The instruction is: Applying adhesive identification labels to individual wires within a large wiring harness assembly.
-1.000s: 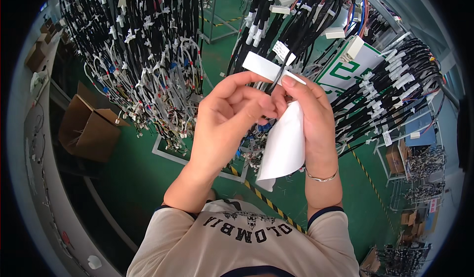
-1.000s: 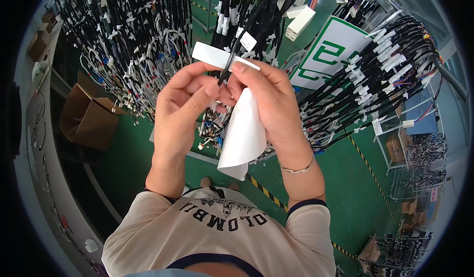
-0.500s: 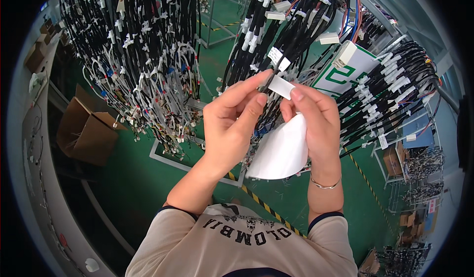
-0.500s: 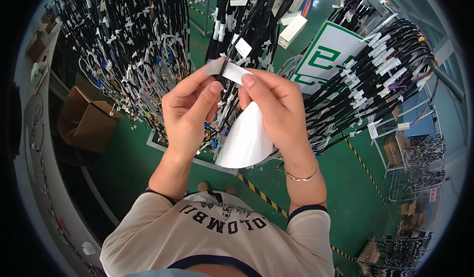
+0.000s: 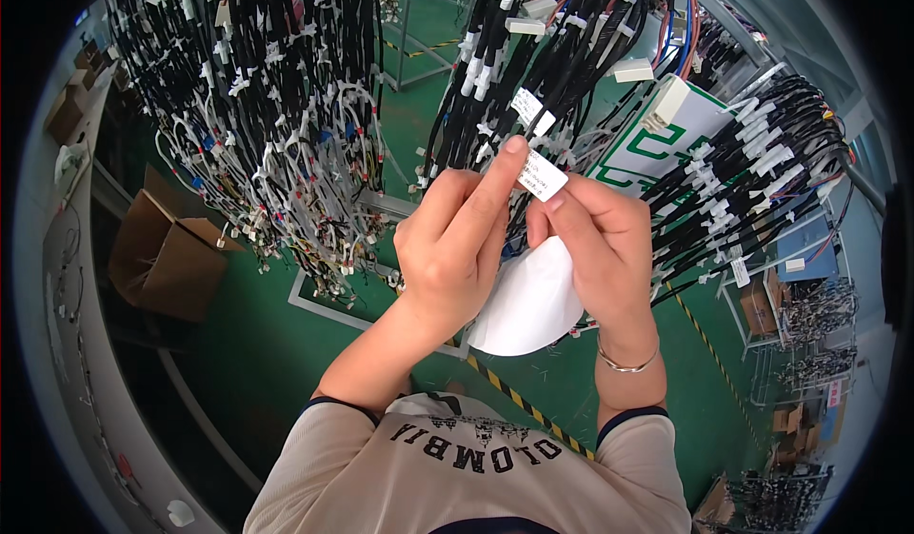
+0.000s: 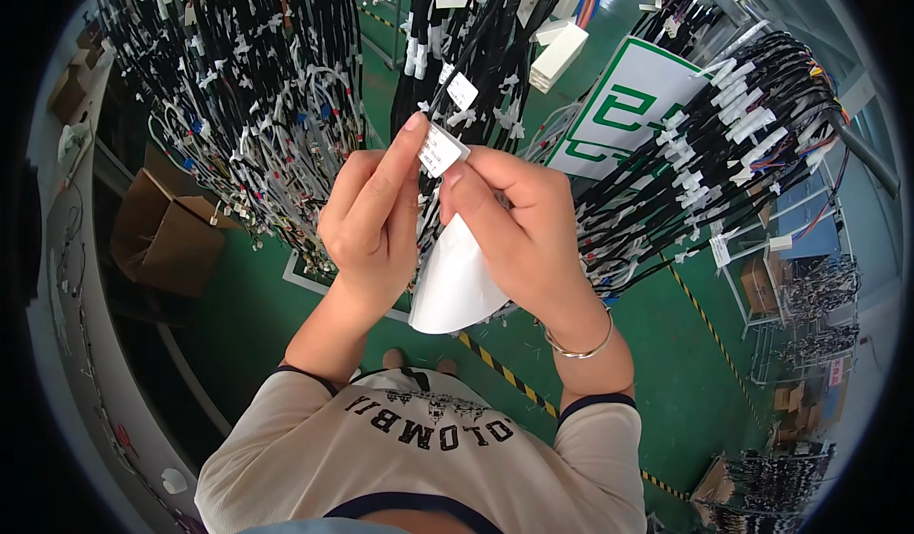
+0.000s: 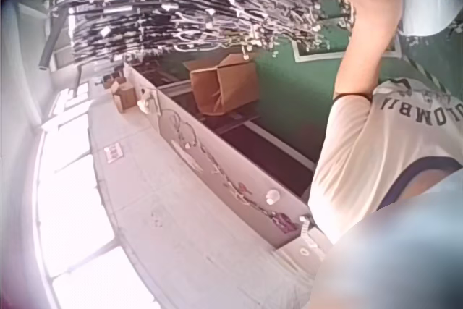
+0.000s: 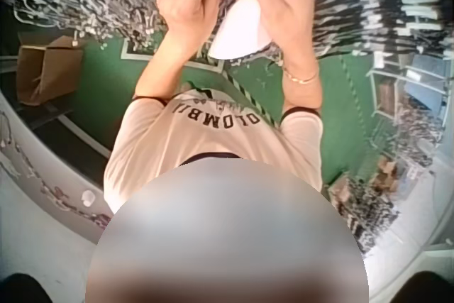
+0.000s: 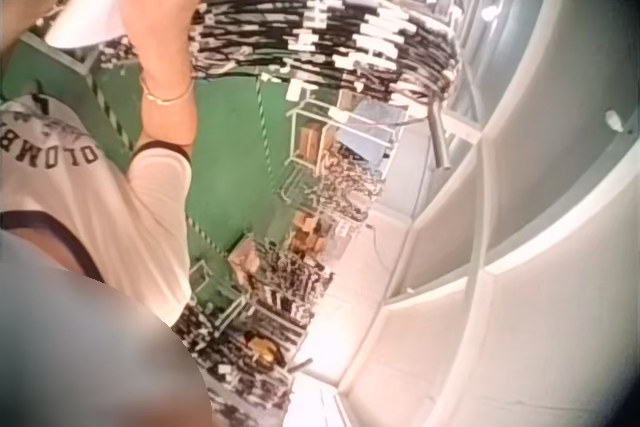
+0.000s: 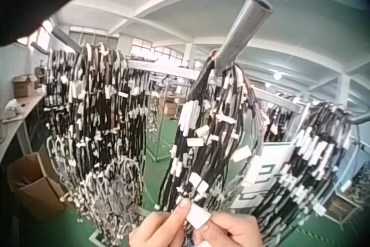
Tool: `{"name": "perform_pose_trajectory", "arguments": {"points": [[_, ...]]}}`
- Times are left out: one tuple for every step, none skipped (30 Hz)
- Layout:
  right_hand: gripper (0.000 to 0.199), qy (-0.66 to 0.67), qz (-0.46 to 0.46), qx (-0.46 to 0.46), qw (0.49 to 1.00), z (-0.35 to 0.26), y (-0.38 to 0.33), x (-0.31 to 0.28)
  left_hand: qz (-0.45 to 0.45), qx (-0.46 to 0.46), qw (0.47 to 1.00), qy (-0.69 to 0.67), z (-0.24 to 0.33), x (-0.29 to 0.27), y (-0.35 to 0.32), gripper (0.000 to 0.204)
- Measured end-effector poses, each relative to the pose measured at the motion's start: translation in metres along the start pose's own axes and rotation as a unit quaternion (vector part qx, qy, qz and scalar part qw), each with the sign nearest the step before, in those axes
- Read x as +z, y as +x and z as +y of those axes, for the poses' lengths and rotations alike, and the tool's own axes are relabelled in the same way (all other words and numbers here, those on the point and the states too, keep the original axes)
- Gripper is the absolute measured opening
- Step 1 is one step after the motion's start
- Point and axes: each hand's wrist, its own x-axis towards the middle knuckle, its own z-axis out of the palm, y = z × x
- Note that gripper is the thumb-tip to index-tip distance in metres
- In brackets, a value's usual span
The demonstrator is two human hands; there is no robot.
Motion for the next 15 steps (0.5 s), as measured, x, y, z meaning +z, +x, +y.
{"name": "perform_pose_trajectory", "arguments": {"points": [[0.024, -0.007, -0.004, 0.001, 1.0, 0.0, 0.0001, 0.0, 0.003, 0.009, 1.0, 0.006, -0.0011, 0.0004, -0.0001, 0.056], [0.024, -0.007, -0.004, 0.001, 1.0, 0.0003, 0.0, -0.0003, 0.007, 0.017, 1.0, 0.011, -0.0019, 0.0007, -0.0001, 0.058], [0.024, -0.018, -0.004, -0.007, 1.0, 0.0007, 0.0, -0.0007, 0.007, 0.017, 1.0, 0.012, -0.0024, 0.0009, -0.0004, 0.058], [0.023, -0.028, -0.005, -0.016, 0.999, 0.0009, 0.0001, -0.0008, 0.006, 0.021, 1.0, 0.017, -0.0029, 0.001, -0.0006, 0.058], [0.023, -0.028, -0.005, -0.015, 0.999, 0.0007, 0.0001, -0.0003, 0.004, 0.025, 0.999, 0.022, -0.0033, 0.0013, -0.0009, 0.058], [0.023, -0.027, 0.0, -0.016, 1.0, 0.0001, 0.0002, 0.0005, 0.004, 0.025, 0.999, 0.022, -0.003, 0.0014, -0.0008, 0.058], [0.022, -0.026, 0.004, -0.017, 1.0, -0.0001, 0.0004, 0.0009, 0.002, 0.021, 0.999, 0.024, -0.0023, 0.0014, -0.0004, 0.058], [0.022, -0.026, 0.004, -0.017, 1.0, 0.0008, 0.0006, 0.0005, 0.001, 0.017, 1.0, 0.025, -0.0018, 0.0015, -0.0001, 0.058], [0.022, -0.028, 0.003, -0.024, 0.999, 0.0024, 0.0006, -0.0002, 0.001, 0.017, 1.0, 0.025, -0.0022, 0.0019, 0.0, 0.058], [0.021, -0.03, 0.001, -0.031, 0.999, 0.0032, 0.0007, -0.001, -0.002, 0.018, 1.0, 0.02, -0.0028, 0.0023, 0.0002, 0.058], [0.021, -0.03, 0.001, -0.031, 0.999, 0.0031, 0.0008, -0.0016, -0.004, 0.019, 1.0, 0.017, -0.0035, 0.0024, 0.0001, 0.058], [0.021, -0.027, -0.001, -0.026, 0.999, 0.003, 0.0009, -0.0022, -0.004, 0.019, 1.0, 0.017, -0.0038, 0.0024, 0.0, 0.058], [0.02, -0.025, -0.004, -0.022, 0.999, 0.0029, 0.001, -0.0025, -0.006, 0.016, 1.0, 0.008, -0.0041, 0.0025, -0.0001, 0.058], [0.02, -0.024, -0.005, -0.022, 0.999, 0.0043, 0.0019, -0.0018, -0.007, 0.013, 1.0, 0.0, -0.0049, 0.0022, -0.0004, 0.058], [0.02, -0.012, -0.004, -0.028, 1.0, 0.0066, 0.0032, -0.0007, -0.007, 0.013, 1.0, 0.001, -0.0057, 0.002, -0.0008, 0.058]]}}
